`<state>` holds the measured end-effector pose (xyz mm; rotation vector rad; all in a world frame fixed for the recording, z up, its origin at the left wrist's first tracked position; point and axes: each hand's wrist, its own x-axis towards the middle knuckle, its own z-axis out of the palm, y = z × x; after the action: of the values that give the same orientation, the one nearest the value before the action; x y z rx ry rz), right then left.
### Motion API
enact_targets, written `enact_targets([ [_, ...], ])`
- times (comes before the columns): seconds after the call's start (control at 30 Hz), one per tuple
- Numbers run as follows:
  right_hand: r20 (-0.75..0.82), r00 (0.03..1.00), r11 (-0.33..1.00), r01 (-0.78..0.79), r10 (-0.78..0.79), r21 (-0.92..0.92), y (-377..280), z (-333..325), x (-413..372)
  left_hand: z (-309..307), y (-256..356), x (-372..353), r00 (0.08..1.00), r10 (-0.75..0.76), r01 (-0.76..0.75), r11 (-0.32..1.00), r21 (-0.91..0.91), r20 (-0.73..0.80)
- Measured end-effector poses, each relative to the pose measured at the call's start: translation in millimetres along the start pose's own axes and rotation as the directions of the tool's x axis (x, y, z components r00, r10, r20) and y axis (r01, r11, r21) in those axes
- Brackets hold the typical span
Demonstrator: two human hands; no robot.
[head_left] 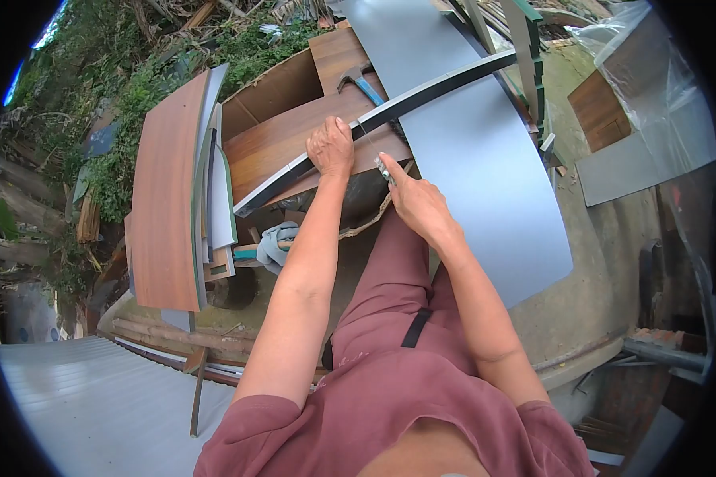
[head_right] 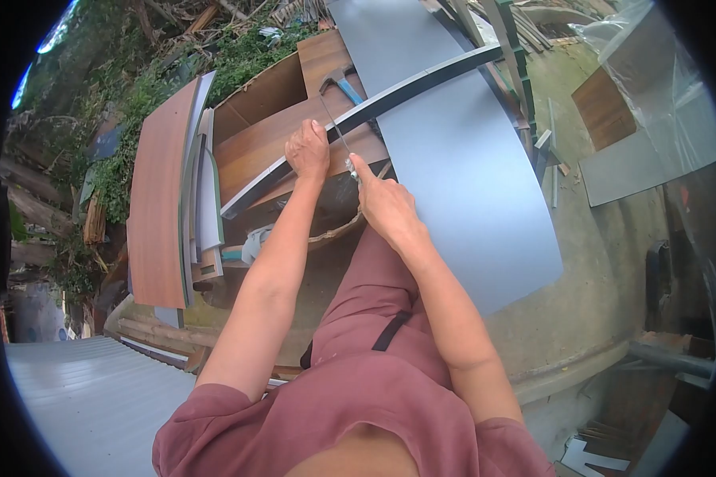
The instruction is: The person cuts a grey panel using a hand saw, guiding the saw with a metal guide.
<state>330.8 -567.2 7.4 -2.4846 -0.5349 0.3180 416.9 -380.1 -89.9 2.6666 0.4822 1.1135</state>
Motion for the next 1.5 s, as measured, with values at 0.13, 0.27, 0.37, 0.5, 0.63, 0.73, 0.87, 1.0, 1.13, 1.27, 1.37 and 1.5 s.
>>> enact_targets([
  [0.13,0.011,1.000,1.000,-0.013,0.013,0.006,1,0,0,1,0,0,1.000,-0.004,0.004,1.000,0.008,-0.009],
  [0.27,-0.020,1.000,0.999,-0.012,0.013,0.042,7,11,-3,1,1,-1,1.000,-0.003,0.003,1.000,0.012,-0.019],
  [0.37,-0.031,0.999,0.997,-0.013,0.016,0.075,11,17,-3,3,1,-1,0.999,0.013,-0.011,0.998,0.054,-0.036],
  [0.5,-0.034,0.999,0.995,0.018,-0.015,0.100,13,14,0,3,0,0,0.999,0.023,-0.021,0.999,0.041,-0.046],
  [0.63,-0.007,1.000,0.996,0.020,-0.019,0.088,12,5,1,2,2,0,1.000,0.005,-0.004,0.999,0.043,-0.026],
  [0.73,-0.018,1.000,0.999,0.011,-0.010,0.046,11,9,2,2,3,0,1.000,-0.003,0.004,0.999,0.053,-0.021],
  [0.87,-0.130,0.990,0.998,0.054,-0.051,0.018,24,35,0,-1,3,1,1.000,-0.002,0.002,0.998,0.070,-0.005],
  [1.0,-0.129,0.989,0.995,0.077,-0.067,0.069,25,18,-14,2,-1,2,1.000,-0.001,0.001,0.997,0.075,0.000],
  [1.13,-0.084,0.994,0.997,0.067,-0.063,0.043,26,12,-20,4,0,5,0.999,-0.031,0.029,0.999,0.046,0.038],
  [1.27,-0.062,0.997,0.998,0.048,-0.045,0.048,16,18,-14,8,-6,5,0.999,-0.016,0.015,0.999,0.039,0.031],
  [1.37,-0.097,0.994,0.997,0.063,-0.058,0.053,16,19,-8,13,-8,7,1.000,-0.023,0.022,0.998,0.054,0.017],
  [1.5,-0.052,0.998,0.993,0.025,-0.019,0.119,20,7,-12,7,-3,7,0.997,-0.058,0.052,0.993,0.105,0.056],
])
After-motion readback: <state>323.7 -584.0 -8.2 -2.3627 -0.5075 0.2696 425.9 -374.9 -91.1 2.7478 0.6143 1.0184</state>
